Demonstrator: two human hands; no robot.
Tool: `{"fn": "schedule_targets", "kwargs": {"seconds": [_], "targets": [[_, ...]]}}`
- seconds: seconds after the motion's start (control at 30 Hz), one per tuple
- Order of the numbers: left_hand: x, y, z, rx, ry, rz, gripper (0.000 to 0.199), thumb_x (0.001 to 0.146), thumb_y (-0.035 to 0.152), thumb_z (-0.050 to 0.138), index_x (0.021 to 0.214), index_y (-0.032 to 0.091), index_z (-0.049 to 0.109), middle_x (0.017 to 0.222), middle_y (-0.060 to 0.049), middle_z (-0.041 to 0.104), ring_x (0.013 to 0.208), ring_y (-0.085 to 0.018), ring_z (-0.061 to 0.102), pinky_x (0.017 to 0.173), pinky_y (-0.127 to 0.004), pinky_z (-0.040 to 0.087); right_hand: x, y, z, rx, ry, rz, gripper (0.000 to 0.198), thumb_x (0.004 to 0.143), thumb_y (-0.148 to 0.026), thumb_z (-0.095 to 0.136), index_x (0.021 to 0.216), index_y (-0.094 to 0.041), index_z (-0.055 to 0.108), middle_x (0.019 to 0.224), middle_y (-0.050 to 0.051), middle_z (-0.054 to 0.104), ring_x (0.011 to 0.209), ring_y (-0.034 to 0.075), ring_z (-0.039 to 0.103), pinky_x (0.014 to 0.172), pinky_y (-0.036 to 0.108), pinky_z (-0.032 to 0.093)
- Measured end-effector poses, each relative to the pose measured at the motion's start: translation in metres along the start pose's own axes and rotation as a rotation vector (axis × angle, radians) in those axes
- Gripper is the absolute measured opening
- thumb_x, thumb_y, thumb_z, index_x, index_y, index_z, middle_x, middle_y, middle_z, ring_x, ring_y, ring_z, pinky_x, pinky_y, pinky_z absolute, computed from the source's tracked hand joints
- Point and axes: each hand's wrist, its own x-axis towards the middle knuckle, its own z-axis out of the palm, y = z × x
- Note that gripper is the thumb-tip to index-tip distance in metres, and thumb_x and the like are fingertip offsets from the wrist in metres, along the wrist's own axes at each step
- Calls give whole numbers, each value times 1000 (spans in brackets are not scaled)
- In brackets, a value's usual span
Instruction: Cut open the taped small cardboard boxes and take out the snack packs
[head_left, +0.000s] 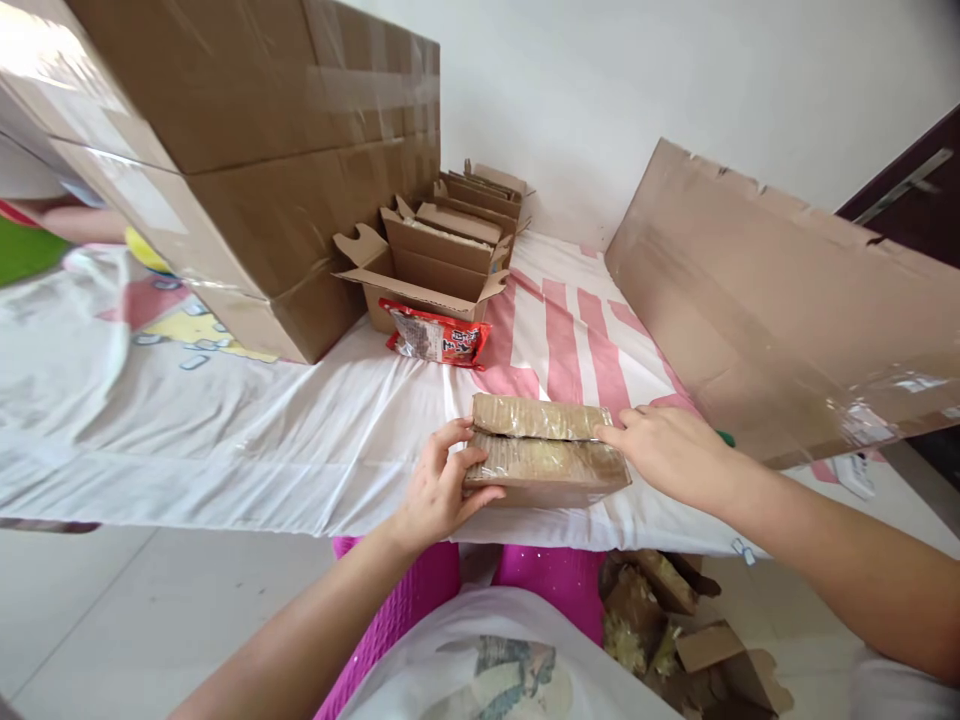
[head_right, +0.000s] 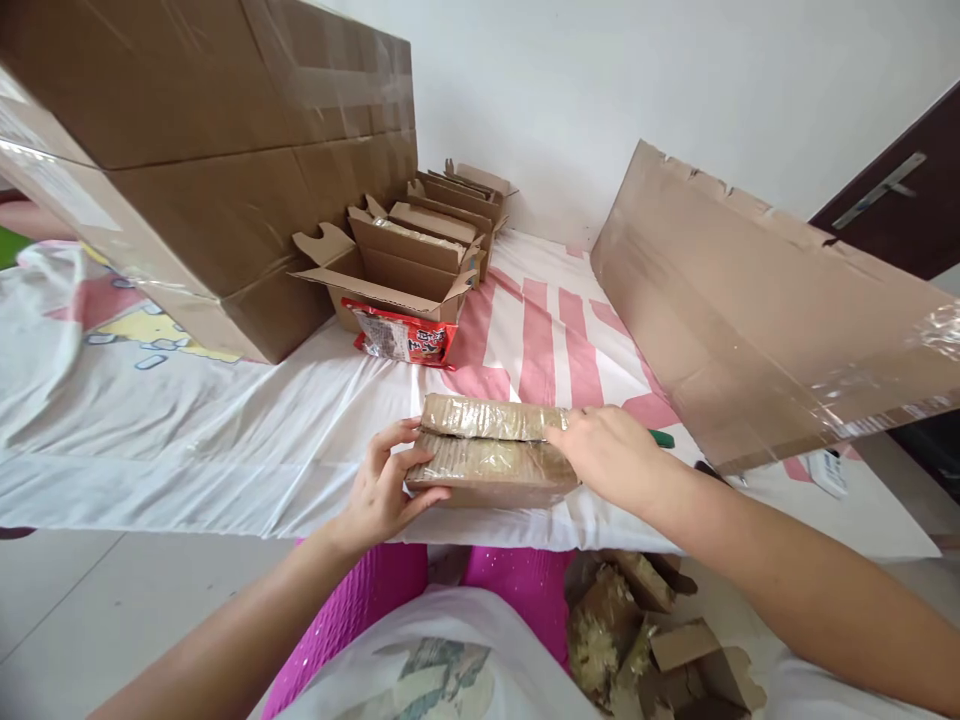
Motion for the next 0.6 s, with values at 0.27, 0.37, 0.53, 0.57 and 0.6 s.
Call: {"fn": "schedule_targets", "kwargs": {"seconds": [0.27,0.37,0.53,0.57,0.6], "targets": [[1,1,-2,8,-5,17,40,84,43,67,109,16,51,117,-16,47,122,-34,51,93,-49,54,-1,1,-11,35,-62,22,35,83,-2,48,103,-22,67,83,7,68,77,20,66,58,28,35],[0,2,-1,2,-3,-1,40,84,43,67,109,17,52,117,-16,48,122,-33,52,94,-49,54,-2,-3,-12,30,-88,48,33,82,-2,49,100,-22,67,83,8,69,76,21,67,57,28,36],[-1,1,-1,-4,-6,-8,40,83,43,68,109,18,52,118,-15,49,123,-33,52,94,-49,53,4,-12,-3,-15,-39,28,32,84,-2,49,105,-19,65,87,10,69,77,20,67,59,27,40],[-1,0,-1,1,-7,-2,40,83,43,68,109,18,52,118,-15,48,123,-33,52,94,-49,54,5,-12,0,-14,-31,16,32,84,-2,49,105,-20,65,87,10,69,76,20,67,59,27,41],[0,0,-1,7,-6,6,40,84,43,67,109,17,51,118,-16,48,123,-33,51,94,-49,54,5,-11,1,-11,-29,10,32,84,-2,48,105,-20,65,87,9,69,76,20,67,59,27,40]]}}
